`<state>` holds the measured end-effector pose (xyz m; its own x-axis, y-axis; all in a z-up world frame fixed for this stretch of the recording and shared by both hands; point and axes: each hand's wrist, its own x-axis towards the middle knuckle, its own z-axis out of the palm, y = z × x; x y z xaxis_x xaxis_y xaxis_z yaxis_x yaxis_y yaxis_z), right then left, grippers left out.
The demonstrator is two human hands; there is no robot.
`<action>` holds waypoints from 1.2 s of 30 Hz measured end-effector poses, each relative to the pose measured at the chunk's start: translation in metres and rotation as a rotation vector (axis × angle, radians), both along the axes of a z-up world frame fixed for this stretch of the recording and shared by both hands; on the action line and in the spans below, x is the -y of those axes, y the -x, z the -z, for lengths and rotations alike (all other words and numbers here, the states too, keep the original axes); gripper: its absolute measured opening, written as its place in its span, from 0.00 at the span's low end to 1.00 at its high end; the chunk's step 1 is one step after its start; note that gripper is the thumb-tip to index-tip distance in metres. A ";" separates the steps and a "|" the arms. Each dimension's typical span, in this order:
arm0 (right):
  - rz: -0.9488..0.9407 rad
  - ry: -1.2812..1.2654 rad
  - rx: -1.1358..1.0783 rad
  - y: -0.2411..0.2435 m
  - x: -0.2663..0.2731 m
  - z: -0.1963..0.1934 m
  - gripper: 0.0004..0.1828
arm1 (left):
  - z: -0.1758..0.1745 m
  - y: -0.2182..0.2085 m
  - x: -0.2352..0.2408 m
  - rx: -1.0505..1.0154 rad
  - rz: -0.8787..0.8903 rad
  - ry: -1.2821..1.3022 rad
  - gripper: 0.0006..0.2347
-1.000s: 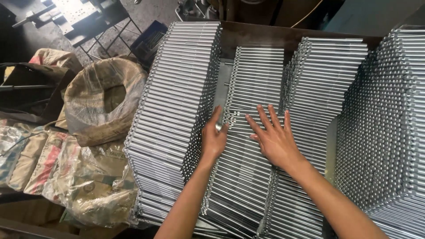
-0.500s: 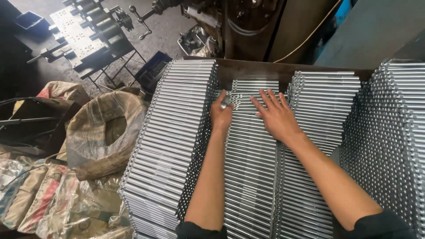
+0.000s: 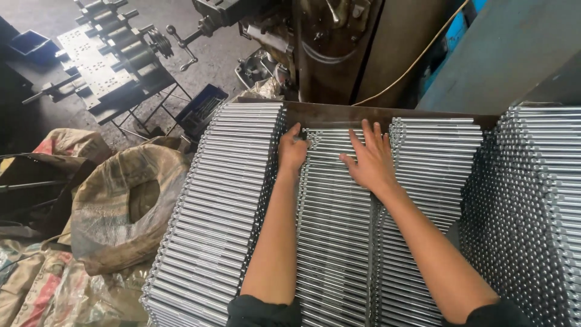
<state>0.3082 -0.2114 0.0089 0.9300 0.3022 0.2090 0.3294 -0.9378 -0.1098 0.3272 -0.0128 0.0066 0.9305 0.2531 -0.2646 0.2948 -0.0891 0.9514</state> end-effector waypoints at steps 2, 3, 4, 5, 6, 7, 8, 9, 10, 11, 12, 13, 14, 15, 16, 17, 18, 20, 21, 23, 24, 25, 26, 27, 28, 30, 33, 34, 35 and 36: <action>0.181 -0.513 -0.140 0.013 -0.008 -0.017 0.49 | 0.051 -0.038 -0.008 -0.015 0.040 -0.029 0.27; 0.181 -0.514 -0.142 0.011 -0.010 -0.015 0.49 | 0.047 -0.034 -0.006 -0.017 0.041 -0.031 0.27; 0.220 -0.611 -0.157 0.010 -0.012 -0.014 0.49 | 0.043 -0.031 -0.003 -0.033 0.066 -0.018 0.28; 0.259 -0.708 -0.171 0.008 -0.013 -0.014 0.50 | 0.038 -0.027 0.000 -0.048 0.091 -0.006 0.29; 0.262 -0.711 -0.170 0.008 -0.013 -0.010 0.50 | 0.031 -0.021 0.002 -0.048 0.094 -0.008 0.29; 0.277 -0.773 -0.189 0.008 -0.014 -0.005 0.52 | 0.024 -0.015 0.004 -0.072 0.110 -0.009 0.28; 0.289 -0.836 -0.210 0.008 -0.016 0.000 0.54 | 0.017 -0.007 0.005 -0.098 0.122 -0.010 0.28; 0.290 -0.839 -0.211 0.015 -0.015 -0.009 0.54 | 0.001 0.001 0.007 -0.098 0.122 -0.013 0.28; 0.242 -0.851 -0.213 0.021 -0.014 -0.018 0.51 | -0.015 0.011 0.009 -0.078 0.112 0.017 0.28; 0.193 -0.864 -0.214 0.028 -0.012 -0.026 0.49 | -0.031 0.021 0.012 -0.058 0.102 0.047 0.28; 0.199 -0.862 -0.214 0.027 -0.010 -0.022 0.49 | -0.022 0.014 0.011 -0.059 0.107 0.049 0.28; 0.212 -0.855 -0.218 0.027 -0.007 -0.017 0.53 | -0.014 0.008 0.010 -0.044 0.105 0.036 0.29; 0.224 -0.848 -0.221 0.025 -0.005 -0.014 0.57 | -0.007 0.001 0.010 -0.027 0.104 0.022 0.29; 0.228 -0.846 -0.219 0.023 -0.005 -0.013 0.57 | 0.002 -0.006 0.014 -0.027 0.109 0.025 0.29; 0.215 -0.855 -0.266 0.022 -0.008 -0.011 0.57 | 0.012 -0.011 0.017 -0.021 0.111 0.006 0.29; 0.202 -0.864 -0.313 0.020 -0.010 -0.010 0.58 | 0.021 -0.016 0.018 -0.014 0.113 -0.013 0.29; 0.202 -0.869 -0.313 0.022 -0.011 -0.015 0.58 | 0.014 -0.010 0.018 -0.013 0.113 -0.018 0.29; 0.197 -0.856 -0.336 0.026 -0.010 -0.026 0.54 | -0.001 0.003 0.019 -0.013 0.085 -0.003 0.29; 0.200 -0.857 -0.335 0.028 -0.010 -0.025 0.54 | -0.004 0.007 0.017 -0.013 0.087 -0.003 0.29; 0.210 -0.852 -0.293 0.030 -0.010 -0.024 0.49 | -0.010 0.013 0.013 -0.045 0.075 -0.043 0.28; 0.215 -0.851 -0.294 0.028 -0.010 -0.018 0.49 | -0.005 0.014 0.015 -0.049 0.079 -0.041 0.28; 0.186 -0.849 -0.290 0.026 -0.009 -0.011 0.47 | -0.001 0.014 0.016 -0.032 0.109 -0.089 0.27; 0.153 -0.849 -0.290 0.024 -0.012 -0.004 0.44 | 0.003 0.015 0.014 -0.016 0.134 -0.140 0.27; 0.153 -0.850 -0.296 0.026 -0.009 -0.003 0.44 | 0.008 0.015 0.013 -0.021 0.132 -0.141 0.27; 0.113 -0.802 -0.298 0.026 -0.007 -0.003 0.43 | 0.012 0.014 0.011 -0.019 0.139 -0.153 0.27; 0.071 -0.750 -0.303 0.029 -0.007 -0.004 0.43 | 0.024 0.010 0.007 -0.018 0.142 -0.161 0.27; 0.145 -0.847 -0.294 0.030 -0.008 -0.001 0.42 | 0.038 0.001 0.010 0.002 0.063 -0.070 0.27; 0.144 -0.832 -0.304 0.028 -0.008 0.005 0.41 | 0.036 0.000 0.014 0.022 0.062 -0.109 0.27; 0.144 -0.817 -0.315 0.026 -0.008 0.011 0.40 | 0.035 -0.001 0.017 0.043 0.060 -0.147 0.26; 0.152 -0.817 -0.317 0.030 -0.006 0.005 0.40 | 0.030 0.001 0.016 0.038 0.067 -0.146 0.26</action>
